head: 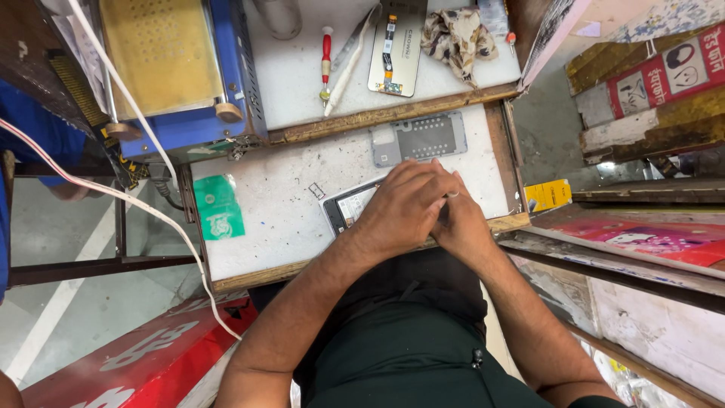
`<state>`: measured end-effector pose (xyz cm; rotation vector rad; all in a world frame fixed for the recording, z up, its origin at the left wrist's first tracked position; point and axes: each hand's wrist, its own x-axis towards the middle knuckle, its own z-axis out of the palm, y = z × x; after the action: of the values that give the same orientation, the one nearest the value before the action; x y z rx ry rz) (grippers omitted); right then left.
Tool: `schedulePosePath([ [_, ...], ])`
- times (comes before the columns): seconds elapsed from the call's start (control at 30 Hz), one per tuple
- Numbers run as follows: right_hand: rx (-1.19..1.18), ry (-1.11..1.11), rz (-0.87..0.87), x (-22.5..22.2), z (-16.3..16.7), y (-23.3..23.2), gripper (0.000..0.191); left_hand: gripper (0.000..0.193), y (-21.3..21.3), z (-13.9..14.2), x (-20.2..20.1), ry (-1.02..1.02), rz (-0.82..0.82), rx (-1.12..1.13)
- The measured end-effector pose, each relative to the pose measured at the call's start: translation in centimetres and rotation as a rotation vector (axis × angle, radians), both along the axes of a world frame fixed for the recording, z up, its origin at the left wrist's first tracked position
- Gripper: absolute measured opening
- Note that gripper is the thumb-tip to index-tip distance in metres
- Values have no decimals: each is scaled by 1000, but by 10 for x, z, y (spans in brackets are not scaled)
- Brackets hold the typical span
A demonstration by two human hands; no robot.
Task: The person uses a screwdriver to remove screws from the back of a disassembled smartphone. They then use a plastic pry tool to lift and remove the back cover, exposing the internal components. The person continues to manipulate internal parts with the screwdriver and hands.
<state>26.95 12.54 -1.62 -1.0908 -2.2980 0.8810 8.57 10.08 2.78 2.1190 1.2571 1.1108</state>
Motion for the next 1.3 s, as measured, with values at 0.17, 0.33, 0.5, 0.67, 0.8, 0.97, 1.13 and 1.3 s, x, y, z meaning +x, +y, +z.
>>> schedulePosePath([
  [0.17, -39, 53, -4, 4, -9, -1, 64, 38, -1, -3, 3, -96, -26, -184],
  [0.33, -240, -173, -139, 3, -9, 0, 43, 49, -2, -4, 6, -40, 49, 76],
  [0.5, -91, -90, -69, 3, -7, 0, 37, 50, -2, -6, 9, -74, -1, 51],
  [0.67, 35, -48, 12, 3, -6, 2, 43, 46, -3, -8, 11, -72, 5, -37],
  [0.8, -357, -100, -159, 4, -8, 1, 52, 53, 0, -8, 12, 33, 93, 185],
  [0.97, -293, -201, -99, 5, -12, 3, 48, 46, 0, -6, 14, -31, 38, 131],
  [1.13, 87, -3, 22, 7, -11, 1, 68, 44, 0, -5, 15, 14, 62, 48],
  [1.3, -214, -186, -83, 6, -8, -1, 39, 57, 2, -3, 13, 12, 108, 258],
])
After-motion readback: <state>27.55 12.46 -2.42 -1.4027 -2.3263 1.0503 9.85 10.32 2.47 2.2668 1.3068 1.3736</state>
